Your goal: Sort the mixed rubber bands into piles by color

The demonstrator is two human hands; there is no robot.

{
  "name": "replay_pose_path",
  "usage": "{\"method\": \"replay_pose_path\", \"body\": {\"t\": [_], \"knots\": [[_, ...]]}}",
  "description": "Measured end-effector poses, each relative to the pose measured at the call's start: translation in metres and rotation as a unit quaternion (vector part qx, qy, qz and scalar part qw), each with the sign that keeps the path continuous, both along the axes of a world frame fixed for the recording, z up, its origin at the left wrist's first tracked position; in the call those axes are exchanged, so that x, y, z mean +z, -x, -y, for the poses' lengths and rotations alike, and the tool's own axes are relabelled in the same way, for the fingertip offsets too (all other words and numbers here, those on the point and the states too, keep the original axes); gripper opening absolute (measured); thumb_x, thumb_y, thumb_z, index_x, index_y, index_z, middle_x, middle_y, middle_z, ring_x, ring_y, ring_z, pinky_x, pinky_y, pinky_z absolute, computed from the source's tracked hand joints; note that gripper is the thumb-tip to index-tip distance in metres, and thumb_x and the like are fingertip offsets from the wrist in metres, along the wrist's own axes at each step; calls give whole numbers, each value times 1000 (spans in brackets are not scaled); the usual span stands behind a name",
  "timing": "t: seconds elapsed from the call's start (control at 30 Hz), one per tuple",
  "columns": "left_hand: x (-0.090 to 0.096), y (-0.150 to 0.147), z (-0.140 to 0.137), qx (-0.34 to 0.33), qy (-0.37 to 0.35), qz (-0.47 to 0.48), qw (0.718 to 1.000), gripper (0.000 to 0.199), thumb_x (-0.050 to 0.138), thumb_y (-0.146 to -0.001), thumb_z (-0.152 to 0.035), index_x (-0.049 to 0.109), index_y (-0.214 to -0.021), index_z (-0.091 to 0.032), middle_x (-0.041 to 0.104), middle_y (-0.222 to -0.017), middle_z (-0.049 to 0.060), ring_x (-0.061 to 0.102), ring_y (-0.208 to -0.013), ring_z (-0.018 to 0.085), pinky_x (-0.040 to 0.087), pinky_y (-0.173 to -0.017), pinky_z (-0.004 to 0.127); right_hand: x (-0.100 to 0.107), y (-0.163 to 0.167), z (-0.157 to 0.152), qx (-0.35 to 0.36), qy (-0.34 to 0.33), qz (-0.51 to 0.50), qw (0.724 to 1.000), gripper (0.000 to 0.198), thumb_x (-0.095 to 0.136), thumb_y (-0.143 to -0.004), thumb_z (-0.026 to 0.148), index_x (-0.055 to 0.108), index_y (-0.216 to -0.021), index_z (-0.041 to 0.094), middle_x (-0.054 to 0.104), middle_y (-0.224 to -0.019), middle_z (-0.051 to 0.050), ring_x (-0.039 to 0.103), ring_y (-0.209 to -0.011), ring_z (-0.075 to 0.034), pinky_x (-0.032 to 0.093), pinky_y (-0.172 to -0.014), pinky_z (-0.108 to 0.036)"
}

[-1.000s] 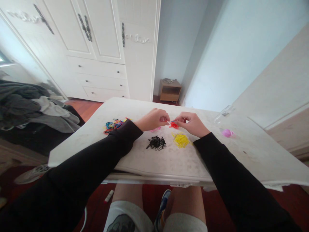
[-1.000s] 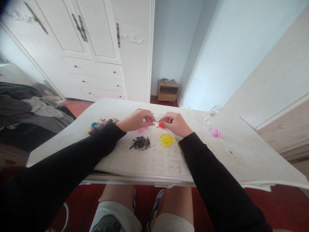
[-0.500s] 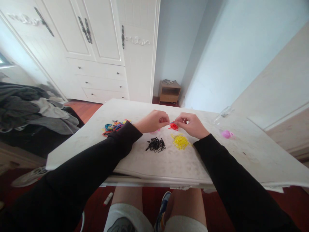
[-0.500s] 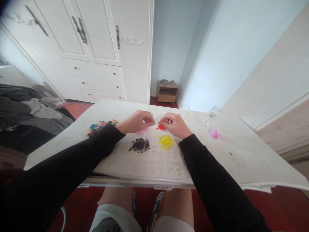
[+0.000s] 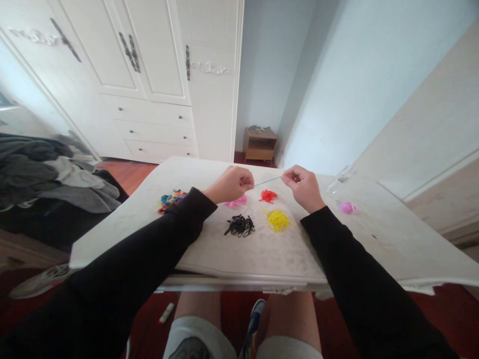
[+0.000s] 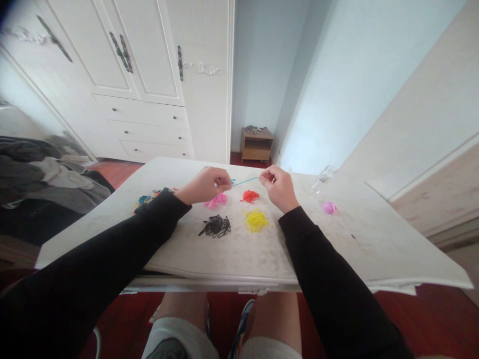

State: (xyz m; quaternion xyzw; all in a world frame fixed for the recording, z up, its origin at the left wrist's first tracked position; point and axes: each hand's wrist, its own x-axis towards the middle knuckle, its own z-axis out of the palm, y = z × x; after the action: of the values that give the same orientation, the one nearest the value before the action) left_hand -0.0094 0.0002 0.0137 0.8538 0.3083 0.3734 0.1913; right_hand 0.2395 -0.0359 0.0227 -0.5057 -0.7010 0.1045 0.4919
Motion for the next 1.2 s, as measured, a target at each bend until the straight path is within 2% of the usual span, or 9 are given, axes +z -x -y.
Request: {"method": "replay_pose_path", "body": {"t": [0.2,0.37,0.47,0.77,1.07,1.2], "knots": [[-4,1,-3,20,-19,-11,1000,8,66,-79,-13,70,-72,-15,69,-67,3,59,-62,13,45,-63,27,-12,13,2,75,26,46,996,17,69,-83,34,67,-73,20,65,-70,-3,52,-64,-16,41,-62,-32],[-8,13,-21,86,-46,-33,995,12,65,-81,-15,71,-71,-16,70,-71,5,57,-62,13,43,-62,27,-10,3,-1,32,-2,30,999,15,69,-82,32,67,-72,20,61,-66,-1,50,-63,-15,40,-61,-32],[-13,20,-33,104,-44,-43,993,13,65,-81,-18,73,-72,-16,71,-71,5,58,-62,13,43,-62,27,-10,0,-2,25,1,33,999,14,68,-80,30,67,-72,19,58,-64,0,49,-61,-15,39,-61,-32],[-29,28,-53,118,-13,-44,992,14,66,-81,-16,78,-74,-16,71,-65,4,58,-59,14,44,-64,27,-12,5,0,48,18,54,997,13,67,-79,29,67,-70,19,62,-65,-2,50,-61,-15,40,-60,-31],[-34,26,-57,137,-20,-103,985,21,62,-86,-20,82,-81,-14,76,-77,8,63,-66,17,49,-70,29,-14,5,-1,45,15,61,997,14,67,-79,29,69,-70,18,64,-65,-2,51,-60,-14,40,-60,-30],[-33,26,-56,140,-2,-61,988,18,65,-86,-21,82,-87,-14,76,-75,8,64,-64,16,50,-67,29,-14,5,-1,39,17,67,997,13,68,-79,28,70,-72,18,63,-64,-2,51,-60,-14,40,-60,-30]]}}
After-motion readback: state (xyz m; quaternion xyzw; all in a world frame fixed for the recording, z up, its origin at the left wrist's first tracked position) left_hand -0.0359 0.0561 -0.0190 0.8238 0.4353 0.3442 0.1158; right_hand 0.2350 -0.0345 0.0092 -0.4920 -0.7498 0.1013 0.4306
